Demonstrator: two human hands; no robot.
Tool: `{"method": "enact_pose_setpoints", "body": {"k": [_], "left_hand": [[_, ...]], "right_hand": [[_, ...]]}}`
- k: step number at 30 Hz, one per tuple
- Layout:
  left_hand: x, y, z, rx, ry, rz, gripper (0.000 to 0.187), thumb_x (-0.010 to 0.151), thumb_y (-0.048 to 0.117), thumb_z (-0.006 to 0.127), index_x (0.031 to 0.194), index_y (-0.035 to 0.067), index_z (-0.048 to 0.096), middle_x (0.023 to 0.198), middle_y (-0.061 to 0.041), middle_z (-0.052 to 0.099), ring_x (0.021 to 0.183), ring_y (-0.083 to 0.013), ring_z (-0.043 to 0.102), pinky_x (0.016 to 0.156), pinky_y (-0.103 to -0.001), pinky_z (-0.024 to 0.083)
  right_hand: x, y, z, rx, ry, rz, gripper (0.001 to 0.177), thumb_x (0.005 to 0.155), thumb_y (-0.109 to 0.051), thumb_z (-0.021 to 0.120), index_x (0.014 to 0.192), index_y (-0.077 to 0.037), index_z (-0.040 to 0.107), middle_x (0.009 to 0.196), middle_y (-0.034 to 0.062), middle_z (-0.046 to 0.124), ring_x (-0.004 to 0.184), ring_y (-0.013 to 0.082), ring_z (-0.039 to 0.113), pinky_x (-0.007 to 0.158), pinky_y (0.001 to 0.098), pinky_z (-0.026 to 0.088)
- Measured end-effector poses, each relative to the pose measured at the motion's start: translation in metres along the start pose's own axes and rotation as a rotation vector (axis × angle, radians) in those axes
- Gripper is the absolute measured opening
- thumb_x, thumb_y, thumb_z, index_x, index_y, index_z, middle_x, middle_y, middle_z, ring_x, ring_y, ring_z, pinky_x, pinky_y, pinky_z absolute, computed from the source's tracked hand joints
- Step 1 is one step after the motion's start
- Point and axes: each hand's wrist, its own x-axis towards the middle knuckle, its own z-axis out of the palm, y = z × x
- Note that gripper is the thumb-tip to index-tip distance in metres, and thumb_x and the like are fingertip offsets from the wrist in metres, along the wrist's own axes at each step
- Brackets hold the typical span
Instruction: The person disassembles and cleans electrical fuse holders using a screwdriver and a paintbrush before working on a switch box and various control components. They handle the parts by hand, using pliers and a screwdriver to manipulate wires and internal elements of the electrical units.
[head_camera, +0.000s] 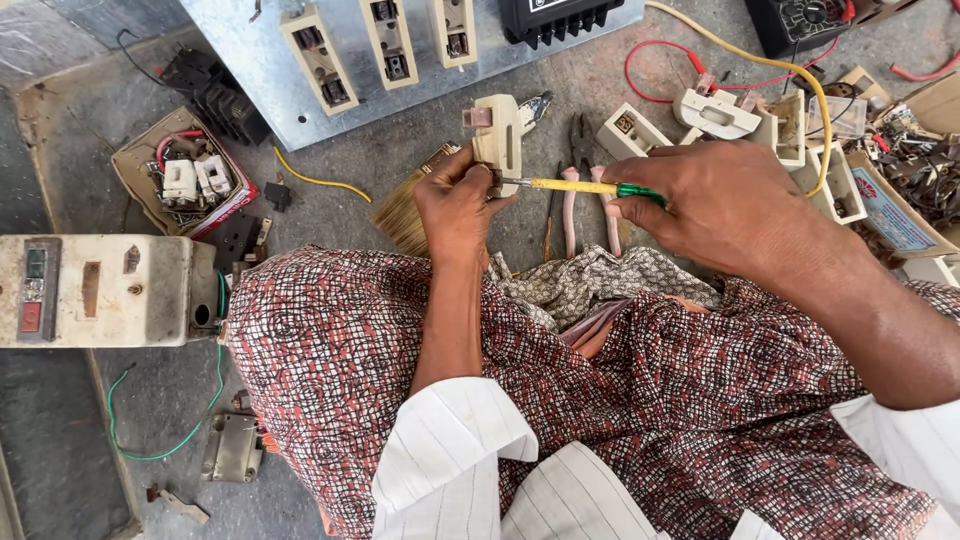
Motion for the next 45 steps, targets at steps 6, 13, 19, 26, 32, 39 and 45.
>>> {"method": "enact_pose_setpoints", "body": {"k": [6,13,19,26,32,39,45], "left_hand": [[0.004,-0.007,-0.003,0.143,-0.009,0.083,0.038,0.088,-0.006,0.06,0.125,-0.012,0.067,0.092,-0.016,0.075,0.067,-0.0171,0.073,0.058,-0.034,0.07],[0.005,-0.017,-0.005,0.193,-0.024,0.086,0.042,0.083,-0.011,0.059,0.123,-0.01,0.069,0.088,-0.017,0.076,0.059,-0.0154,0.069,0.049,-0.031,0.064],[0.004,-0.015,-0.002,0.14,-0.029,0.088,0.04,0.085,-0.013,0.055,0.122,-0.01,0.069,0.092,-0.02,0.077,0.061,-0.0172,0.073,0.053,-0.032,0.066],[-0.002,-0.012,0.001,0.161,-0.062,0.127,0.038,0.087,-0.01,0.053,0.121,-0.01,0.07,0.093,-0.016,0.077,0.067,-0.0158,0.073,0.056,-0.031,0.066],[-0.005,-0.006,0.005,0.177,-0.021,0.07,0.035,0.089,-0.01,0.052,0.118,-0.01,0.07,0.093,-0.016,0.076,0.067,-0.0168,0.074,0.058,-0.032,0.068],[-0.009,-0.001,0.006,0.265,0.013,0.102,0.04,0.087,-0.009,0.052,0.122,-0.005,0.071,0.095,-0.016,0.077,0.062,-0.014,0.068,0.051,-0.029,0.061],[-0.014,-0.002,0.007,0.385,0.057,0.096,0.039,0.086,-0.009,0.053,0.12,-0.005,0.072,0.092,-0.016,0.077,0.061,-0.0122,0.067,0.049,-0.028,0.056]], "right_hand": [[-0.006,-0.018,-0.009,-0.278,0.264,-0.264,0.035,0.099,-0.034,0.059,0.117,-0.008,0.073,0.076,0.0112,0.071,0.065,0.0256,0.071,0.05,0.0451,0.056],[-0.002,-0.027,-0.015,0.046,-0.19,-0.018,0.035,0.106,-0.034,0.049,0.119,-0.007,0.066,0.055,0.0118,0.064,0.044,0.0271,0.062,0.046,0.0457,0.052],[-0.016,-0.035,-0.006,-0.133,-0.032,-0.091,0.04,0.105,-0.03,0.05,0.127,0.003,0.057,0.067,0.009,0.064,0.051,0.0233,0.063,0.045,0.0387,0.054],[-0.018,-0.041,-0.005,-0.28,-0.18,-0.147,0.021,0.1,-0.014,0.047,0.11,-0.001,0.059,0.063,0.0075,0.062,0.052,0.0197,0.063,0.043,0.0385,0.054],[-0.009,-0.042,-0.012,-0.117,-0.289,-0.057,0.031,0.11,-0.03,0.05,0.104,-0.003,0.063,0.056,0.0052,0.063,0.05,0.0207,0.065,0.046,0.0391,0.056],[-0.023,-0.041,0.007,-0.381,0.369,-0.329,0.026,0.081,-0.013,0.06,0.101,0.002,0.069,0.082,0.0166,0.069,0.072,0.0236,0.071,0.055,0.037,0.059],[-0.013,-0.046,-0.006,-0.111,-0.288,-0.046,0.025,0.108,-0.014,0.047,0.113,-0.001,0.067,0.068,0.0122,0.07,0.055,0.0221,0.068,0.048,0.0422,0.057]]}}
